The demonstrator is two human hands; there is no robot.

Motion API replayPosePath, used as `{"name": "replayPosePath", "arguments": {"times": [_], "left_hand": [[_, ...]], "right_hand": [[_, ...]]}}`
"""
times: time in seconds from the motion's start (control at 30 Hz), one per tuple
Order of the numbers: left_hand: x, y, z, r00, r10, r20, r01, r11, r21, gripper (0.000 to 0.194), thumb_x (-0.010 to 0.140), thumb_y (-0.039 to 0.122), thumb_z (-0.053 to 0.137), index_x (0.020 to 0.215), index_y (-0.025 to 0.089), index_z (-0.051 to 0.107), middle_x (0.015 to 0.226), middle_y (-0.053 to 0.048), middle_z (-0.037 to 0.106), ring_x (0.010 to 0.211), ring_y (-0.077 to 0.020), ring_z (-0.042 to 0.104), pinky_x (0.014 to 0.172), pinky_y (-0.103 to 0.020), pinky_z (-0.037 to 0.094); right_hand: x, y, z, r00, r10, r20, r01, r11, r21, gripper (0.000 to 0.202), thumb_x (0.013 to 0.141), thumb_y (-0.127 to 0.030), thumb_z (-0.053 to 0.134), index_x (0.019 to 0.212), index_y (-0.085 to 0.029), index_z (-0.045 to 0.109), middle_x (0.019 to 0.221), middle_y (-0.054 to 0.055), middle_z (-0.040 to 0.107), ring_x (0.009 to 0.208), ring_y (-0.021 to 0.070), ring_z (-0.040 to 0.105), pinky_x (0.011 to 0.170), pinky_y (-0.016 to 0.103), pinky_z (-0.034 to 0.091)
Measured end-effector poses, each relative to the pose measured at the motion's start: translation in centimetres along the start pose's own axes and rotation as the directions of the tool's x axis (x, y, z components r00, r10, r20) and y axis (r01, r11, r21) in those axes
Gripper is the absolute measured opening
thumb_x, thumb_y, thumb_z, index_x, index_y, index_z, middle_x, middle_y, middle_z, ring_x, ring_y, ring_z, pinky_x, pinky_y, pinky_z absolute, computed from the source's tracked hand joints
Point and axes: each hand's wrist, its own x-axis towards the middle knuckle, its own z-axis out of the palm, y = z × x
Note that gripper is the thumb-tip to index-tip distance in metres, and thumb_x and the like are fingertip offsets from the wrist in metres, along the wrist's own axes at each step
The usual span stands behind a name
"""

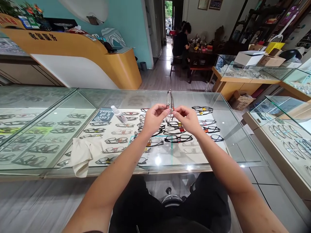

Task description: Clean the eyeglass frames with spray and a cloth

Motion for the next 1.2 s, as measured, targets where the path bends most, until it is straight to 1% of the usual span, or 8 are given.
{"name": "replayPosePath", "arguments": {"times": [0.2,0.33,0.53,0.6,0.73,0.83,1.0,1.2], "left_hand": [[0.5,-0.2,-0.8,0.998,0.011,-0.054,-0.007,0.998,0.07,0.037,0.081,0.052,0.087,0.101,0.022,0.076,0.112,-0.009,0.081,0.107,-0.0243,0.075,0.094,-0.037,0.061],[0.3,0.1,-0.9,0.999,0.043,-0.02,-0.039,0.986,0.159,0.032,0.086,0.049,0.083,0.101,0.022,0.077,0.114,-0.009,0.081,0.109,-0.0251,0.076,0.096,-0.038,0.061],[-0.3,0.4,-0.7,1.0,0.022,0.009,-0.024,0.975,0.219,0.028,0.088,0.047,0.082,0.101,0.022,0.08,0.115,-0.009,0.082,0.111,-0.0255,0.075,0.089,-0.035,0.061],[-0.4,0.2,-0.7,1.0,0.011,0.003,-0.011,0.981,0.193,0.03,0.087,0.048,0.084,0.103,0.022,0.08,0.114,-0.009,0.082,0.112,-0.0263,0.075,0.085,-0.034,0.061],[-0.6,0.2,-0.5,0.999,-0.005,0.04,-0.002,0.985,0.174,0.032,0.081,0.047,0.09,0.1,0.023,0.08,0.11,-0.008,0.081,0.109,-0.0261,0.075,0.084,-0.034,0.06],[-1.0,0.5,-0.1,0.995,-0.006,0.095,-0.011,0.985,0.174,0.031,0.081,0.048,0.091,0.097,0.023,0.08,0.106,-0.008,0.08,0.108,-0.0262,0.074,0.083,-0.034,0.061],[-1.5,0.3,0.4,0.994,-0.003,0.106,-0.013,0.988,0.153,0.031,0.082,0.046,0.091,0.099,0.023,0.079,0.108,-0.008,0.079,0.108,-0.0255,0.074,0.081,-0.033,0.062],[-0.9,0.1,0.1,1.0,0.029,-0.009,-0.029,0.999,0.02,0.038,0.077,0.047,0.095,0.096,0.021,0.076,0.105,-0.007,0.077,0.101,-0.0218,0.073,0.082,-0.033,0.066]], "right_hand": [[0.4,-0.1,-2.0,0.972,0.014,-0.237,-0.037,0.995,-0.094,0.021,0.098,-0.044,0.068,0.093,-0.024,0.071,0.058,-0.005,0.057,0.054,0.0155,0.048,0.06,0.032,0.038],[0.5,-0.3,-3.5,0.912,-0.09,-0.399,0.002,0.976,-0.217,0.024,0.101,-0.048,0.067,0.103,-0.024,0.072,0.085,0.003,0.078,0.067,0.0184,0.065,0.067,0.033,0.048],[0.4,-0.7,-3.3,0.839,-0.23,-0.493,0.073,0.946,-0.315,0.019,0.102,-0.039,0.065,0.117,-0.027,0.061,0.106,0.005,0.076,0.08,0.0192,0.068,0.073,0.033,0.049],[0.1,-0.8,-2.6,0.84,-0.246,-0.484,0.089,0.942,-0.324,0.021,0.1,-0.039,0.067,0.114,-0.028,0.056,0.101,0.003,0.072,0.074,0.018,0.064,0.07,0.033,0.046],[-0.7,-0.7,-0.8,0.937,-0.184,-0.297,0.07,0.932,-0.357,0.021,0.101,-0.046,0.067,0.098,-0.028,0.057,0.078,-0.001,0.064,0.065,0.0186,0.057,0.069,0.034,0.043],[-0.9,-0.4,0.1,0.977,-0.093,-0.194,0.025,0.943,-0.331,0.024,0.099,-0.05,0.069,0.099,-0.028,0.06,0.079,-0.001,0.067,0.065,0.0185,0.057,0.069,0.034,0.043],[-0.4,0.4,0.0,0.977,-0.016,-0.214,-0.041,0.965,-0.258,0.027,0.095,-0.042,0.07,0.116,-0.025,0.064,0.076,-0.004,0.064,0.063,0.0173,0.055,0.07,0.034,0.042],[0.2,0.8,-1.0,0.958,0.026,-0.285,-0.085,0.976,-0.199,0.064,0.087,-0.021,0.06,0.15,-0.023,0.05,0.078,-0.007,0.056,0.061,0.0158,0.048,0.069,0.033,0.042]]}}
